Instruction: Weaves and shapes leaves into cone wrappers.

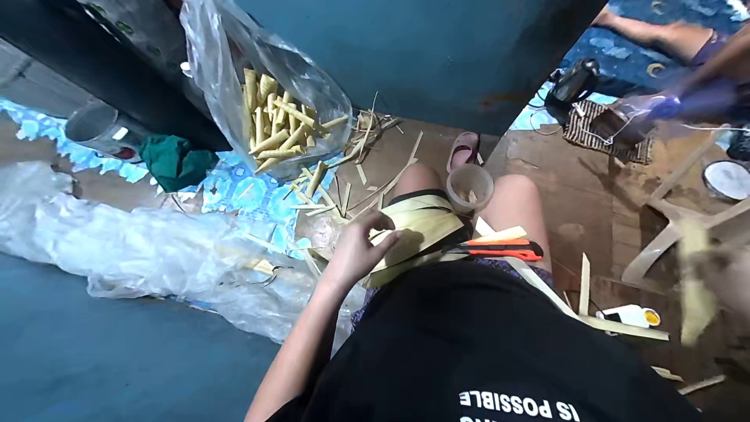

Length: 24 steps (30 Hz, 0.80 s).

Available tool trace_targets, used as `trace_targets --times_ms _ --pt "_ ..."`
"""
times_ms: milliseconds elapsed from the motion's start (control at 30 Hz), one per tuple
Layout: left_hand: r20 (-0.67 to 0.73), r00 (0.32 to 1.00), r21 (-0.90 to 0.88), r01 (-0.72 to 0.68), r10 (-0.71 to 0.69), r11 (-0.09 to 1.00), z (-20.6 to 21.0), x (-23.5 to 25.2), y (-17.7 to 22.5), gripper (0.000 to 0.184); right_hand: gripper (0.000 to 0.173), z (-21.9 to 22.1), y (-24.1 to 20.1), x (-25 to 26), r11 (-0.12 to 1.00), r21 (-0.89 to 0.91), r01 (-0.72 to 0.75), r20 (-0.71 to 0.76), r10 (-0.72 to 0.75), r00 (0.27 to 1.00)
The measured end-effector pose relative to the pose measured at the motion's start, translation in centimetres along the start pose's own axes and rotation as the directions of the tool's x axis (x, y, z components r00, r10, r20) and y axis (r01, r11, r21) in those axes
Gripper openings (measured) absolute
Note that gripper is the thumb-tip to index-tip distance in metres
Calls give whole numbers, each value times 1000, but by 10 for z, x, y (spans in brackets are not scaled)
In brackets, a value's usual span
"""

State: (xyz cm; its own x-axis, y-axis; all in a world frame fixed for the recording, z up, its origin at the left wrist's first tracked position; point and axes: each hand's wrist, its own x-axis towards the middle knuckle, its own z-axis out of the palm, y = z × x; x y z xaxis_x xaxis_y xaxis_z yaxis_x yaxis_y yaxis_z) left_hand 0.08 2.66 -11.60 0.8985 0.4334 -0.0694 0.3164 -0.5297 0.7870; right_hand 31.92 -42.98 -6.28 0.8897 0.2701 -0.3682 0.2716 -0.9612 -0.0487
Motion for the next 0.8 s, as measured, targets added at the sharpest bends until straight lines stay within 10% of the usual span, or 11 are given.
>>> trace_targets --times_ms 100,233,333,467,800 --pt "200 954 200 183 -223 962 22 -5 -7 49 39 44 0 14 1000 19 -23 309 16 951" --pt "216 898 412 273 -384 869 43 -5 -5 61 44 49 -72 8 915 243 322 75 -349 934" --pt "197 947 394 159 -252 905 39 -1 -3 42 37 52 -140 7 783 274 558 -115 -549 828" --pt "139 986 61 80 -88 995 24 -2 2 40 45 84 -199 18 732 167 660 -21 -667 745" --pt "-141 980 -322 -179 140 930 -7 3 44 15 33 99 -198 23 637 303 709 176 -768 615"
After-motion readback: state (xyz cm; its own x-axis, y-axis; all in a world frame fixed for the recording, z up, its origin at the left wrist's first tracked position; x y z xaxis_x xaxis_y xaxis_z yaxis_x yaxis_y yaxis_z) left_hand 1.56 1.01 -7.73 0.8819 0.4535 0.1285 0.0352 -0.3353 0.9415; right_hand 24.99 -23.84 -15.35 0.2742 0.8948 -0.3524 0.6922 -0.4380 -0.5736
